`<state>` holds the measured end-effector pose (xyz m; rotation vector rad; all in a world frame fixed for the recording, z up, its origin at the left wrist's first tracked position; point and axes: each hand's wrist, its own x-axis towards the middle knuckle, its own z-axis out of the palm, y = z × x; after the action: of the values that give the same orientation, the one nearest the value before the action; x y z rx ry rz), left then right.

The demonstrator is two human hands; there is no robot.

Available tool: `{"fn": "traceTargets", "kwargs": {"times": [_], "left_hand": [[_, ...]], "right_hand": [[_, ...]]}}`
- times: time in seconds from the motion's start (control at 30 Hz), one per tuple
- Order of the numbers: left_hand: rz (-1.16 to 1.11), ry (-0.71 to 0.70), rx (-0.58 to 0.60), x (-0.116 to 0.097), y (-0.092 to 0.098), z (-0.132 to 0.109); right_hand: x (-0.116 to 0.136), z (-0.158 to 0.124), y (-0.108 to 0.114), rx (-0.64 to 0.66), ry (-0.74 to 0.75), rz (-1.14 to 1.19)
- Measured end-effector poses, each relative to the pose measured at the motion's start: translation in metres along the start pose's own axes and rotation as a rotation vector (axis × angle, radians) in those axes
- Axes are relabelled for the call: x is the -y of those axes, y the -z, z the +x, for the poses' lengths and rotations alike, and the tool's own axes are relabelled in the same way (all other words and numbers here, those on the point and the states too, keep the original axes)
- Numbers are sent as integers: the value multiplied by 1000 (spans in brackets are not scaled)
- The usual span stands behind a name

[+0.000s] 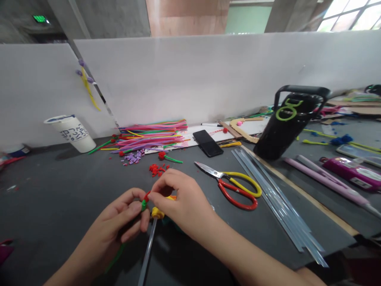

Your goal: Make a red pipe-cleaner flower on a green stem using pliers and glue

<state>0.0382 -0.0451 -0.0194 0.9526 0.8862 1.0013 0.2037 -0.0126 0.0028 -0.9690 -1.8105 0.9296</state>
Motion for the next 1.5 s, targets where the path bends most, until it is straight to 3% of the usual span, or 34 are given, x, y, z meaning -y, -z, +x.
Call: {"fn": "traceTargets", "kwargs": {"times": [0.5,0.83,1.17,1.37,1.5], "left_hand": [[128,-46,-140,1,1,-1],[-133,138,-58,-5,-2,0],[-149,136,-3,-4,-2,0],[-194,128,-17,-5,0,1],[-190,128,-13,-6,0,-1]], "right_hand": [[-2,-4,-4,-22,32,-82],[2,-1,7,-24,-4,-43],[-2,-3,-2,20,-45,-26],[2,-3,6,-32,20,-18],[2,-4,11,4,-29,31]]}}
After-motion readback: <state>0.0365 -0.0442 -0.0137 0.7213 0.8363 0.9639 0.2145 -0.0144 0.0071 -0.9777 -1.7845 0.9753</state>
